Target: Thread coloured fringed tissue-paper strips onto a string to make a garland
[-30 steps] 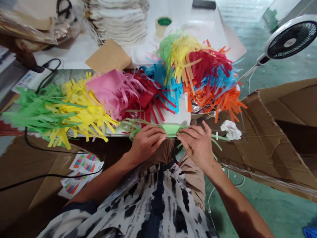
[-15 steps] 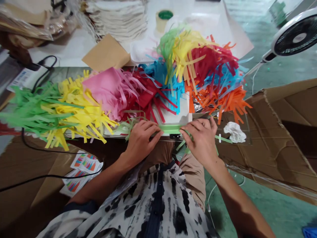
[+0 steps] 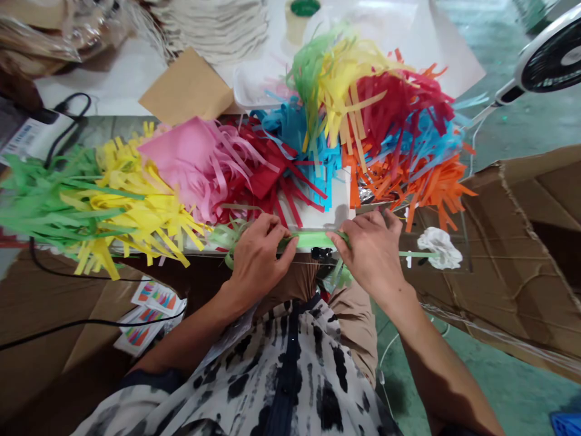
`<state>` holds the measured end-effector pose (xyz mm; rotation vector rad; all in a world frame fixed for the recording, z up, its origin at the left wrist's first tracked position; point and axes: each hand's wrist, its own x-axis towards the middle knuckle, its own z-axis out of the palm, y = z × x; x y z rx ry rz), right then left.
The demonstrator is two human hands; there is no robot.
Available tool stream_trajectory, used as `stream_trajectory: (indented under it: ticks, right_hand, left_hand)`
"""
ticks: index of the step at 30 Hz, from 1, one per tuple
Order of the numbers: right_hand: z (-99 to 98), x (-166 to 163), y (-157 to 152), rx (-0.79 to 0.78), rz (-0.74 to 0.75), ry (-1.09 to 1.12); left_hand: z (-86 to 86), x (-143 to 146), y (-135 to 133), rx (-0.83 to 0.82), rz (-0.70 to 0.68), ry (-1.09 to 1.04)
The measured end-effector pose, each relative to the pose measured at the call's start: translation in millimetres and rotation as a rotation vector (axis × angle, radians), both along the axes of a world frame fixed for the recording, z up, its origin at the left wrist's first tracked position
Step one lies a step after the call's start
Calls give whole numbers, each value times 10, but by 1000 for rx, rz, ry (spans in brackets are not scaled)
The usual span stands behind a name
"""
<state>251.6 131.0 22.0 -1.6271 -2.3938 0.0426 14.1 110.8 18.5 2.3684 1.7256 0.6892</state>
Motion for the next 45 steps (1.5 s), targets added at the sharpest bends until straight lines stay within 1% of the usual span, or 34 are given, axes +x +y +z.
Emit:
stream_trajectory:
  ticks: [3, 8, 10, 12, 14, 16, 18, 20, 21, 23, 25, 27, 28, 29, 30, 32, 34, 35, 38, 41, 43, 44, 45]
  right_hand:
    - [10, -31, -15, 21, -1, -50]
    - [-1, -91, -76, 43, -42, -92]
    - [2, -121, -111, 55, -73, -109]
    - [9, -163, -165, 99, -107, -113]
    - [9, -218, -241, 171, -117, -97]
    - [-7, -265, -330, 230, -55, -53]
    - [-37, -254, -415, 247, 64, -7]
    - [-67, -142, -487, 273, 158, 12]
    - [-75, -47, -518, 298, 172, 9]
    - [-66, 180, -576, 362, 141, 3]
    - [-23, 361, -635, 393, 55, 25]
    - [33, 399, -689, 455, -21, 53]
    - [55, 355, -707, 488, -29, 62]
    - [68, 277, -715, 498, -6, 62]
    - [68, 179, -712, 482, 37, 56]
    - [35, -16, -674, 362, 137, 36]
    - [-28, -134, -611, 252, 158, 19]
    - [-61, -151, -579, 228, 148, 21]
    - [-128, -101, -510, 224, 128, 51]
    - [-129, -51, -490, 222, 128, 59]
    - [-108, -58, -482, 222, 120, 62]
    - [-95, -66, -473, 222, 115, 66]
    - [-80, -73, -460, 221, 112, 74]
  left_hand:
    - [6, -15, 26, -16, 4, 6]
    - [51, -8, 74, -64, 8, 65]
    - [57, 0, 72, -49, 19, 101]
    - [47, 7, 56, 18, 21, 126]
    - [25, 16, 41, 126, -49, 112]
    - [7, 31, 35, 190, -200, 76]
    - [2, 46, 38, 178, -334, 61]
    - [3, 46, 39, 148, -386, 74]
    - [0, 36, 35, 145, -393, 87]
    - [-18, -1, 18, 181, -409, 110]
    - [-47, -46, -6, 238, -426, 139]
    - [-65, -79, -30, 275, -436, 168]
    - [-66, -87, -40, 272, -438, 184]
    - [-60, -90, -47, 253, -440, 200]
    - [-52, -89, -52, 239, -443, 208]
    - [-34, -93, -53, 214, -447, 205]
    - [-22, -130, -41, 196, -456, 176]
    - [-17, -170, -32, 188, -456, 156]
    - [25, -360, -7, 140, -401, 136]
    - [122, -530, -2, 172, -266, 129]
    - [191, -535, -10, 227, -185, 99]
    - [215, -495, -12, 244, -185, 79]
    - [228, -431, -8, 245, -221, 64]
